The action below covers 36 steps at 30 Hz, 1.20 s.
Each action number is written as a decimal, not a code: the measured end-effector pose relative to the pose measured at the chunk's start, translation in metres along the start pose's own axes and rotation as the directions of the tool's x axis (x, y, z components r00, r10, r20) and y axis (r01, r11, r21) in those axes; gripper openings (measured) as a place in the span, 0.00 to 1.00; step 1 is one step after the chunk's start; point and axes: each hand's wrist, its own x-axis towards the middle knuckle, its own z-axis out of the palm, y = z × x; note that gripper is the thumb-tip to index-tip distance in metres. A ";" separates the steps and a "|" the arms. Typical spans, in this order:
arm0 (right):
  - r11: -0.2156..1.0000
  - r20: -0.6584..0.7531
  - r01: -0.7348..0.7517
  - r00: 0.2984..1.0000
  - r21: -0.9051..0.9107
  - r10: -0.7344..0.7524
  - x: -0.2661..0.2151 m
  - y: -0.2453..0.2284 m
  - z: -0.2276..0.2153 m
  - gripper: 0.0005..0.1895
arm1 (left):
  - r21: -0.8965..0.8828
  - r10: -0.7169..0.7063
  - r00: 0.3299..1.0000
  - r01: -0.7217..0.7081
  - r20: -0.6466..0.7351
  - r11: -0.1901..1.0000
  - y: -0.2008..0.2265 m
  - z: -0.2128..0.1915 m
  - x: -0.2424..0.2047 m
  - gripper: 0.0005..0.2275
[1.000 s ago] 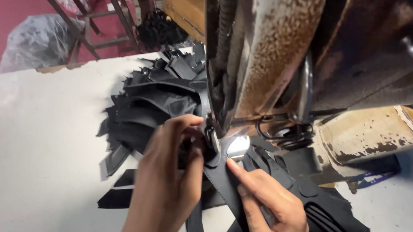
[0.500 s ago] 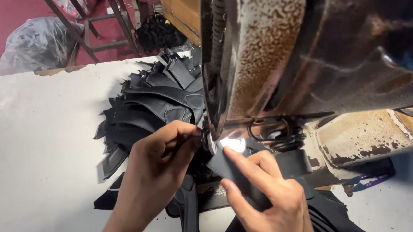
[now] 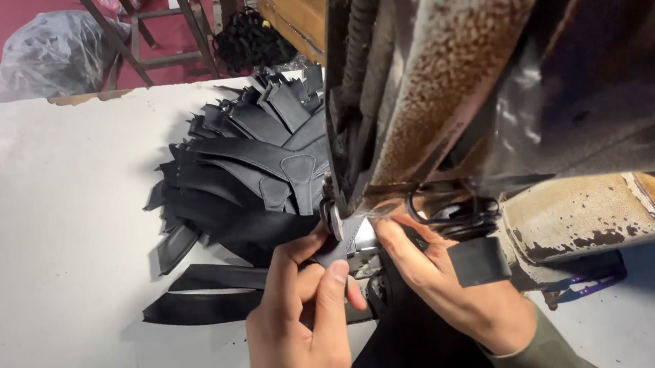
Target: Sewing pieces of black synthetic material together using an industrial sewing machine to form shoe upper components.
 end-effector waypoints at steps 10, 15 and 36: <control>0.721 0.001 0.588 0.775 -0.366 -0.632 -0.033 0.012 0.000 0.37 | 0.063 -0.022 0.998 0.025 -0.051 0.998 -0.006 0.029 0.008 0.13; 0.694 0.045 0.548 0.799 -0.467 -0.600 -0.045 0.001 -0.007 0.43 | 0.152 0.042 0.994 -0.026 -0.101 0.988 0.002 0.030 -0.010 0.13; 0.832 -0.189 0.137 0.942 -0.537 -0.278 -0.084 0.130 -0.096 0.28 | 0.218 0.357 0.932 -0.363 0.068 0.906 -0.044 0.038 -0.067 0.36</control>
